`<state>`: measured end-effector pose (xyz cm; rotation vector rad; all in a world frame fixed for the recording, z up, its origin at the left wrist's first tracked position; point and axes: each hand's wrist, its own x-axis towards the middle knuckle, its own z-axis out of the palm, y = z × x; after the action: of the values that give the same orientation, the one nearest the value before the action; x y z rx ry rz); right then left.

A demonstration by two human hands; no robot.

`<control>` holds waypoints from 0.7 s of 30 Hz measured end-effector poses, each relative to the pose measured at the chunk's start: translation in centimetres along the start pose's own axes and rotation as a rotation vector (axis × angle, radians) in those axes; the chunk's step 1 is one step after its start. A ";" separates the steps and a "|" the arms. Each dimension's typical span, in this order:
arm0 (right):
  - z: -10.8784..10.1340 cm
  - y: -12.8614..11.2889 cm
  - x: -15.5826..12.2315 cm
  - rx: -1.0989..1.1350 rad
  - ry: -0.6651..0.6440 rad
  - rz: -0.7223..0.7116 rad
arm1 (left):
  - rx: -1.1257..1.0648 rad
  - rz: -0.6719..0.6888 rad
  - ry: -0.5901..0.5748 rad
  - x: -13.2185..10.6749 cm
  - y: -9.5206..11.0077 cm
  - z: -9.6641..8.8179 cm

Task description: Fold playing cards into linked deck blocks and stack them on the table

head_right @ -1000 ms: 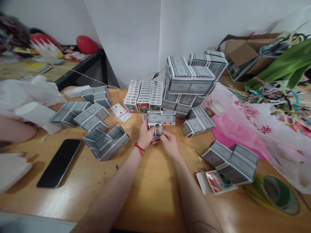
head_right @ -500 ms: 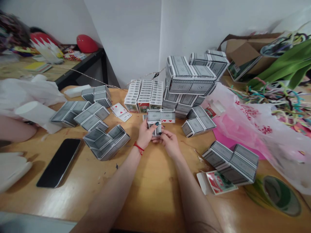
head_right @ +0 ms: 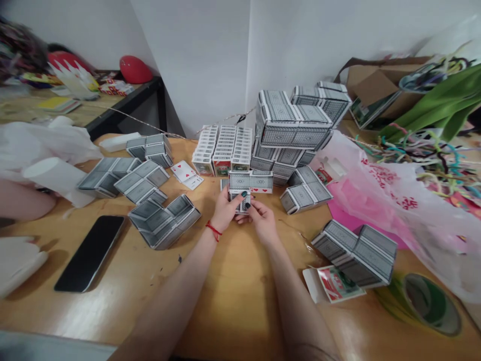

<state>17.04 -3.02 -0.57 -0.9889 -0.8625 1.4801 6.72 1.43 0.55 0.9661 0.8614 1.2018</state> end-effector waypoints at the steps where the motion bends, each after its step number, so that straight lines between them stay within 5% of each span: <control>1: -0.1 -0.1 0.0 0.010 -0.013 -0.008 | 0.021 0.018 0.016 0.0 0.0 -0.1; 6: -0.3 -0.3 -0.1 0.027 0.026 -0.053 | 0.315 0.188 0.159 0.0 0.0 -0.3; 10: -0.3 -0.2 0.0 -0.033 0.012 -0.044 | 0.524 0.183 0.210 -0.5 -0.1 0.0; 21: -0.3 -0.1 0.1 -0.134 -0.008 -0.026 | 0.523 0.198 0.197 -0.8 -0.4 0.4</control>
<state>17.30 -2.93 -0.60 -1.0662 -0.9871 1.4194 7.08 0.60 0.36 1.3935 1.2998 1.2803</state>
